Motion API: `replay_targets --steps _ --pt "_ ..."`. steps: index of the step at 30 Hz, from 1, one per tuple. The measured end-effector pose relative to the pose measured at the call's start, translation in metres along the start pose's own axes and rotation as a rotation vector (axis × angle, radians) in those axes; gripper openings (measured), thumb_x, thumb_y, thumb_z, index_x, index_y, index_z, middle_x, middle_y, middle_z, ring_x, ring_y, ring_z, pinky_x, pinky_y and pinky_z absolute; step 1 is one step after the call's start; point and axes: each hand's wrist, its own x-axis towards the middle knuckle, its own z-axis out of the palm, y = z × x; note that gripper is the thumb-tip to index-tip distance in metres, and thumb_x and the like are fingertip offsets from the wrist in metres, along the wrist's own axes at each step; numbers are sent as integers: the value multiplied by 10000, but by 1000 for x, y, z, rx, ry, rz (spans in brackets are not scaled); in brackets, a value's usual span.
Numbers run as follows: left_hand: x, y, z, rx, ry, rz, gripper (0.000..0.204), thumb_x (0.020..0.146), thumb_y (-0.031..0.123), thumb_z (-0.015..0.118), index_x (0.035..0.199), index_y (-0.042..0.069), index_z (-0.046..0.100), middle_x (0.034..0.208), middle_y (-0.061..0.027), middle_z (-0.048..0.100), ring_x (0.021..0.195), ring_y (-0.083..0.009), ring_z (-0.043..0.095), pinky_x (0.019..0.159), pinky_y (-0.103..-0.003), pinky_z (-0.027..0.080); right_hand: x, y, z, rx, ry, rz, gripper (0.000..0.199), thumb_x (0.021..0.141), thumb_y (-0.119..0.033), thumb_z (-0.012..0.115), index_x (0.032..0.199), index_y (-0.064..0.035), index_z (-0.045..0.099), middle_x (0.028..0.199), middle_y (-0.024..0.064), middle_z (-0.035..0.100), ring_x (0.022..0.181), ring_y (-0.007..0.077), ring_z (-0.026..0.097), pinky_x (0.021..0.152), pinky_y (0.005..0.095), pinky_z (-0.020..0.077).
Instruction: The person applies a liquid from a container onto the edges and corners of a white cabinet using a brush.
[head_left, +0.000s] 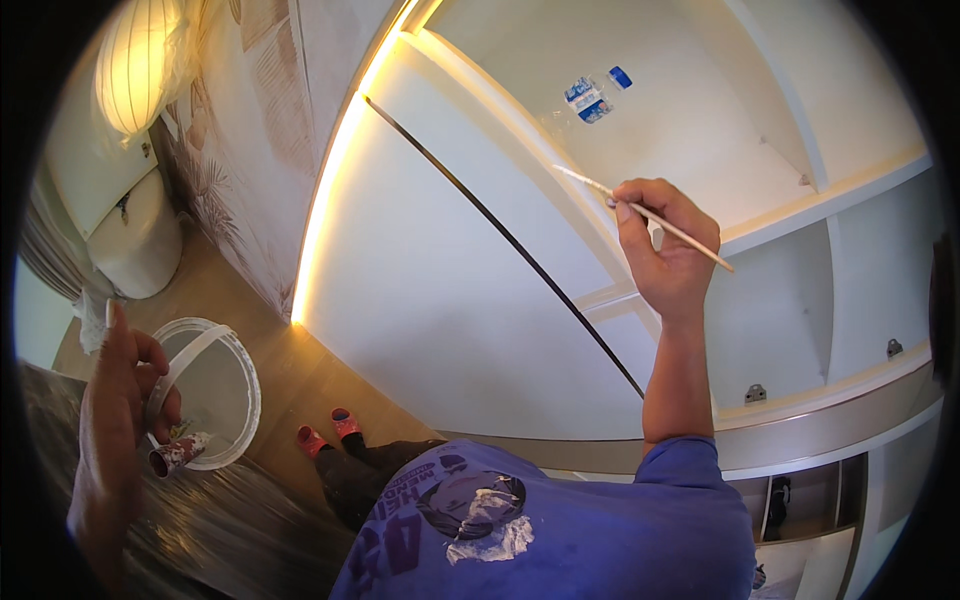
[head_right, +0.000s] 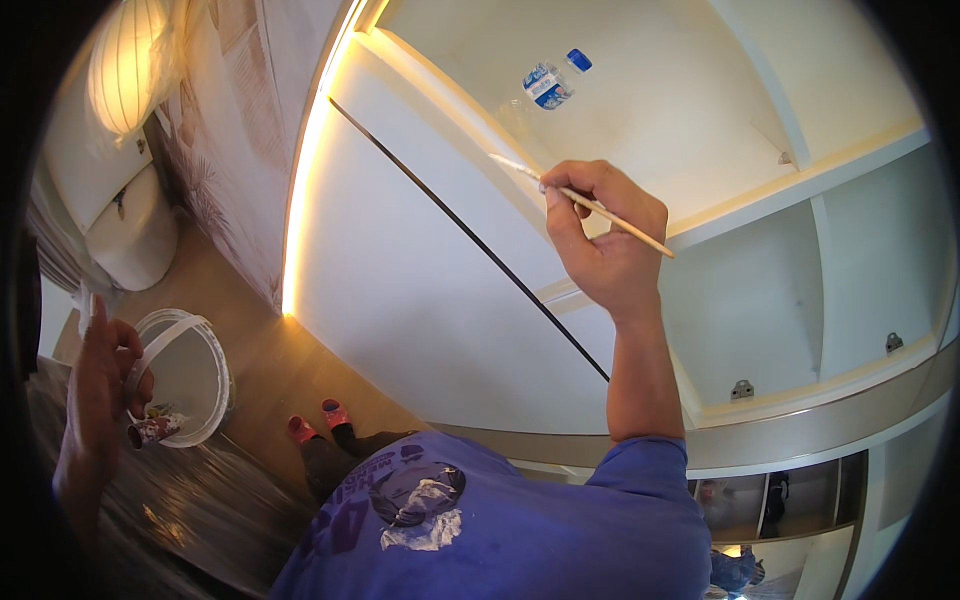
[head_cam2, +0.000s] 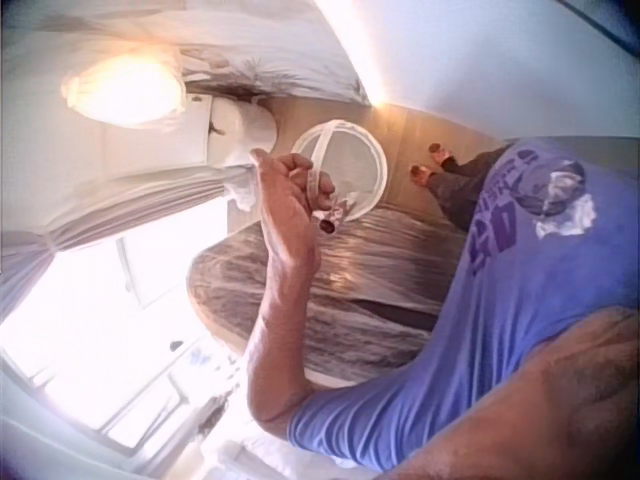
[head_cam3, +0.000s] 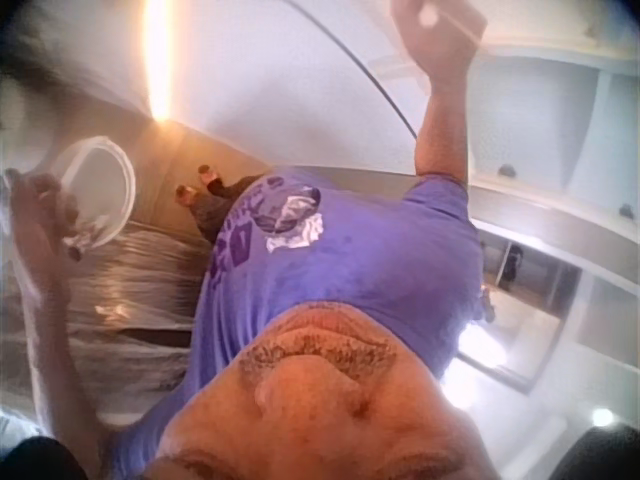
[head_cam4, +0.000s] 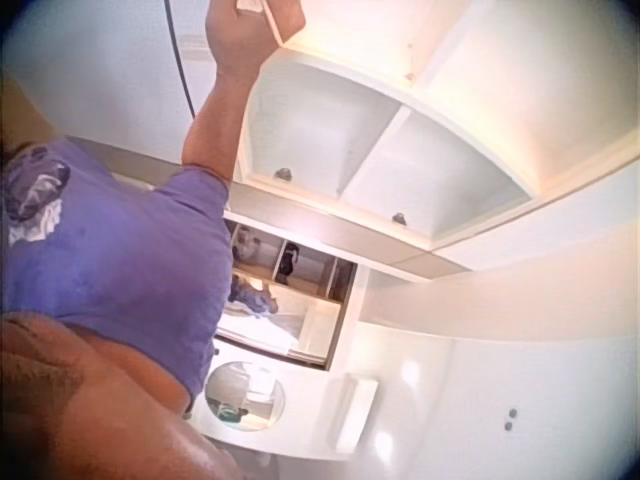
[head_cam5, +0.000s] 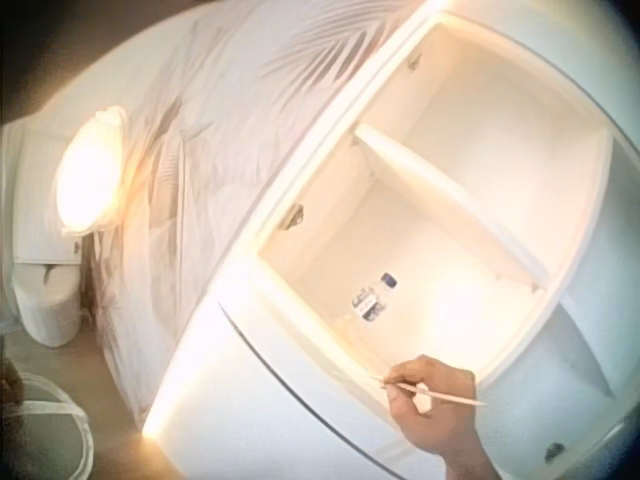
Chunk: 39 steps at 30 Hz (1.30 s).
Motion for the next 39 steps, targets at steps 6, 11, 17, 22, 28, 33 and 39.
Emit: replay_targets --steps 6,11,17,22,28,33,39 --pt "-3 -1 9 1 119 2 637 1039 727 320 884 134 492 604 8 496 506 -62 392 525 -210 324 24 13 -1 -295 -48 -202 109 808 46 690 895 -20 698 794 65 698 664 159 655 609 275 526" --pt "1 -6 8 80 143 56 628 1039 727 322 900 140 497 599 16 489 512 -59 401 521 -229 309 30 15 1 -323 -113 -240 106 799 53 681 879 -16 686 785 71 696 675 180 663 616 283 536" --pt "0 -7 8 110 175 67 635 1042 727 305 904 138 497 595 15 487 510 -63 397 535 -231 312 31 17 3 -335 -108 -281 110 793 57 681 877 -14 689 795 74 703 677 189 653 619 289 530" --pt "1 -9 4 117 150 84 636 1046 724 301 908 136 500 592 13 494 498 -58 398 516 -214 310 32 16 3 -335 -123 -267 104 795 49 683 878 -13 691 796 72 705 680 189 651 614 293 522" --pt "3 -14 1 124 152 95 639 1044 726 304 911 134 503 586 18 497 480 -46 414 484 -205 317 30 16 2 -321 -146 -207 118 780 45 675 877 -19 689 791 67 701 661 180 627 601 283 510" --pt "2 -12 3 91 135 83 632 1041 726 319 918 133 501 587 19 494 476 -46 415 481 -202 316 31 14 0 -314 -148 -207 123 774 41 669 878 -22 685 784 63 693 660 174 618 593 280 501" --pt "-1 -7 9 71 136 73 618 1042 721 331 925 136 494 585 18 491 479 -49 413 487 -201 311 40 22 9 -292 -145 -236 102 786 39 672 875 -10 681 776 67 685 677 184 631 607 290 506"
